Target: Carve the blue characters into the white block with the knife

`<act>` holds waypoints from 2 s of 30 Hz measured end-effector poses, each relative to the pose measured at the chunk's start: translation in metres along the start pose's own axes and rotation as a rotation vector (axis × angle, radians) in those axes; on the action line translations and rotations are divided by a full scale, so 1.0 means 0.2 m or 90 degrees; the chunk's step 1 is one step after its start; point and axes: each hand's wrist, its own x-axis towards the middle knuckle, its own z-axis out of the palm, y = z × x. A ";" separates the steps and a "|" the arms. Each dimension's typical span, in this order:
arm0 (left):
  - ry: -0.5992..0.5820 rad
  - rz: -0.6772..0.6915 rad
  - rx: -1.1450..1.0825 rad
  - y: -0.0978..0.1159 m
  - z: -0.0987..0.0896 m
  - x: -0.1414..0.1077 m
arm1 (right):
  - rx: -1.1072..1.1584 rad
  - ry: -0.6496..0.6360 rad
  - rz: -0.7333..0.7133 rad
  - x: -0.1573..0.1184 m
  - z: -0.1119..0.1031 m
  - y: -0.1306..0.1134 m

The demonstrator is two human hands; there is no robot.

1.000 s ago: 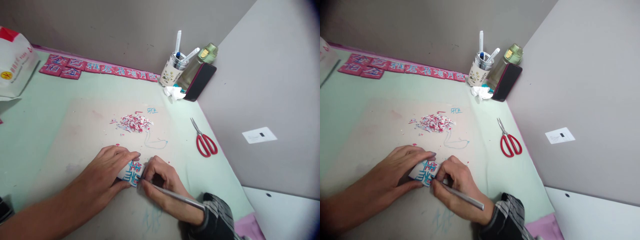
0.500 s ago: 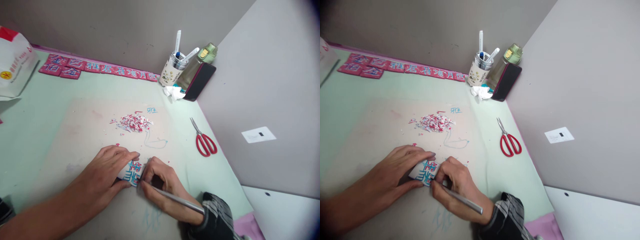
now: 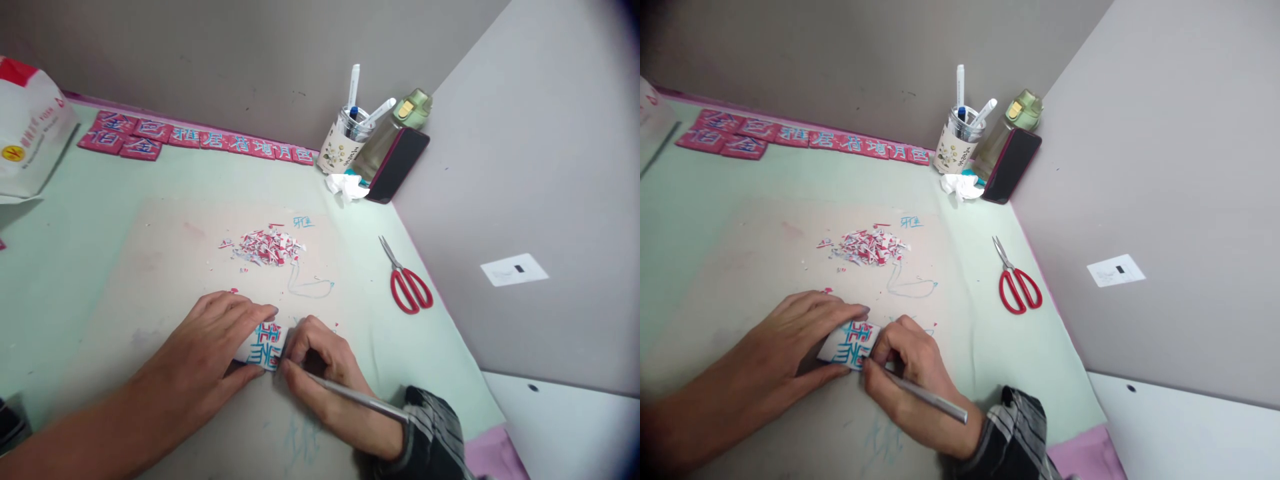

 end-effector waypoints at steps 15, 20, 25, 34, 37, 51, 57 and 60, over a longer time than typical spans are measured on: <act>0.007 -0.037 -0.027 0.02 0.02 -0.01 | -0.136 -0.028 -0.247 -0.01 -0.01 0.00; -0.032 -0.033 -0.025 -0.02 0.01 -0.03 | -0.058 0.032 -0.108 -0.01 -0.03 0.00; -0.043 0.012 -0.033 -0.01 -0.03 -0.01 | 0.002 0.025 -0.056 -0.01 -0.04 0.00; 0.005 -0.069 0.029 0.07 0.00 0.01 | 0.018 0.006 -0.036 0.01 -0.03 0.01; -0.006 -0.031 0.011 0.06 0.00 0.01 | 0.013 -0.009 -0.039 0.01 -0.02 0.00; -0.053 -0.063 -0.109 0.04 0.01 0.00 | -0.036 -0.021 -0.037 0.02 -0.02 -0.01; -0.064 -0.069 -0.134 0.03 0.01 -0.01 | -0.032 -0.016 -0.040 0.02 -0.01 -0.01; -0.073 -0.060 -0.155 0.02 0.00 -0.01 | -0.031 -0.027 -0.036 0.02 -0.01 -0.01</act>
